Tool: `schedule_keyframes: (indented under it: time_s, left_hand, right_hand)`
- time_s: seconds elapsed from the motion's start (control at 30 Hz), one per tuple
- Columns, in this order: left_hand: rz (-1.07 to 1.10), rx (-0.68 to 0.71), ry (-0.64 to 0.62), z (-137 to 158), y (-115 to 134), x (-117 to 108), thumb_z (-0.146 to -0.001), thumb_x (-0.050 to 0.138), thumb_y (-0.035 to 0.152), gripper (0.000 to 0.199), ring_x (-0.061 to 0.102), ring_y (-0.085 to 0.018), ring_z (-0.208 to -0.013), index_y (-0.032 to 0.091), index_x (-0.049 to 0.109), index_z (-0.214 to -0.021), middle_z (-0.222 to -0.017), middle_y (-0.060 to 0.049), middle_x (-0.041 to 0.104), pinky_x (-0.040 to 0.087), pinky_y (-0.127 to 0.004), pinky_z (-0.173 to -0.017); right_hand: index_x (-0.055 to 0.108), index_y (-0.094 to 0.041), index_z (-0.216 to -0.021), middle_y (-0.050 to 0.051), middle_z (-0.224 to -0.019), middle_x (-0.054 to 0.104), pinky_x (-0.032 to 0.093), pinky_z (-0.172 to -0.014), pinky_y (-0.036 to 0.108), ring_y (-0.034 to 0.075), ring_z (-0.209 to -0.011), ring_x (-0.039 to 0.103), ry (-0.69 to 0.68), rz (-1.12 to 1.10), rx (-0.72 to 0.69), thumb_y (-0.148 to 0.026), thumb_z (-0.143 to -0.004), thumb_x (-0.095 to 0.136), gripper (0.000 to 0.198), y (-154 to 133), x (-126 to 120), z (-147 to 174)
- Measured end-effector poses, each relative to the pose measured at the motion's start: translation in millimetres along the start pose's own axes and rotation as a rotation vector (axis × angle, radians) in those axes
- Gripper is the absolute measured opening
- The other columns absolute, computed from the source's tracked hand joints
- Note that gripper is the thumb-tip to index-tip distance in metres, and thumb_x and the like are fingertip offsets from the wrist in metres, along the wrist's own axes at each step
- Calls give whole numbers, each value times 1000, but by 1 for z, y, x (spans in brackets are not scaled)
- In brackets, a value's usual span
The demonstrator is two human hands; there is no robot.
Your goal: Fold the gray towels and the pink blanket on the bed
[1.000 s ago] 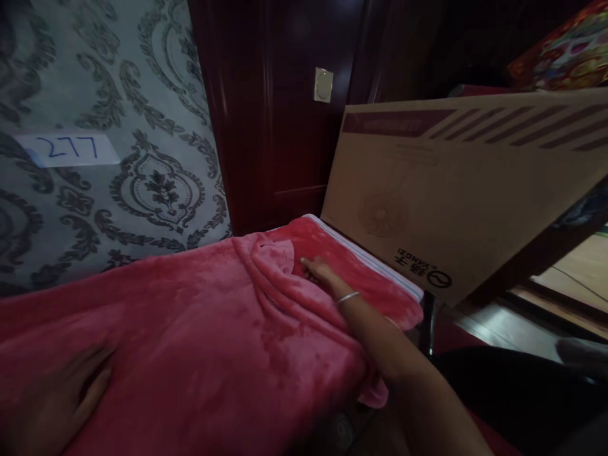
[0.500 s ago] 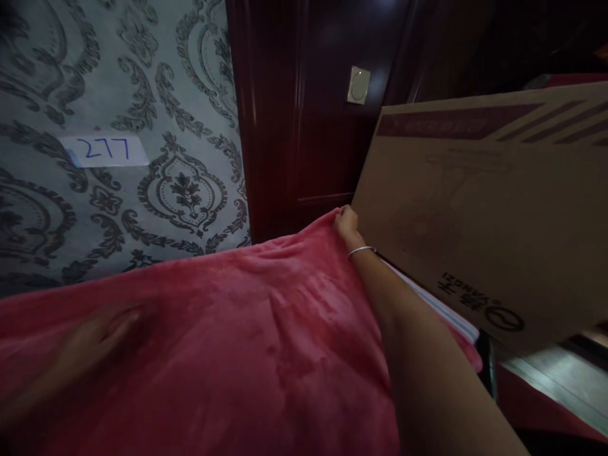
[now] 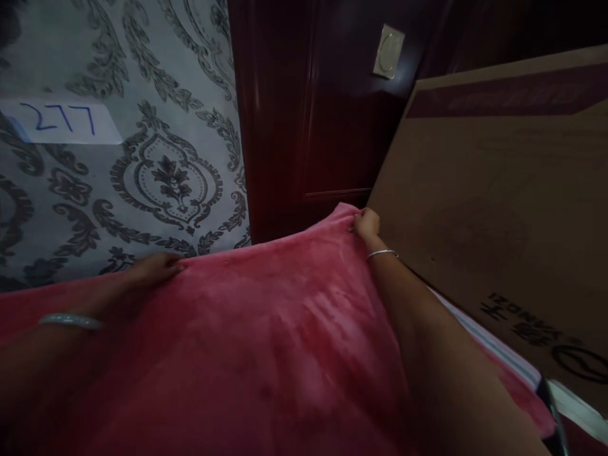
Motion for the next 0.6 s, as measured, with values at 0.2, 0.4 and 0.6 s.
schedule_keyframes:
  time_s: [0.2, 0.4, 0.6]
  left_hand:
    - [-2, -113, 443, 13, 19, -12, -94, 39, 27, 39, 61, -34, -118, 12, 66, -118, -123, -18, 68, 48, -45, -96]
    - [44, -189, 382, 5, 18, 28, -92, 41, 23, 39, 63, -36, -115, 11, 71, -114, -118, -20, 71, 51, -49, -94]
    - [59, -177, 437, 3, 17, 28, -94, 39, 23, 43, 64, -36, -114, 9, 67, -123, -122, -21, 70, 51, -46, -93]
  right_hand:
    - [62, -14, -119, 8, -83, 71, 48, -85, 28, 22, -94, 65, 250, -98, 91, -23, -98, 48, 27, 8, 26, 1]
    - [68, -10, -108, 4, -68, 66, 51, -81, 30, 22, -81, 66, 183, -167, 144, -14, -93, 50, 24, 41, 77, 7]
    - [57, -9, -137, 7, -90, 73, 55, -70, 24, 15, -74, 68, 93, -287, 59, -9, -90, 48, 47, 39, 74, 12]
Point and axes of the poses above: each hand's wrist, its own z-axis away from the middle knuckle, its own x-axis out of the palm, y = z × x, the point moved 4 cm from there along -z, towards the middle knuckle
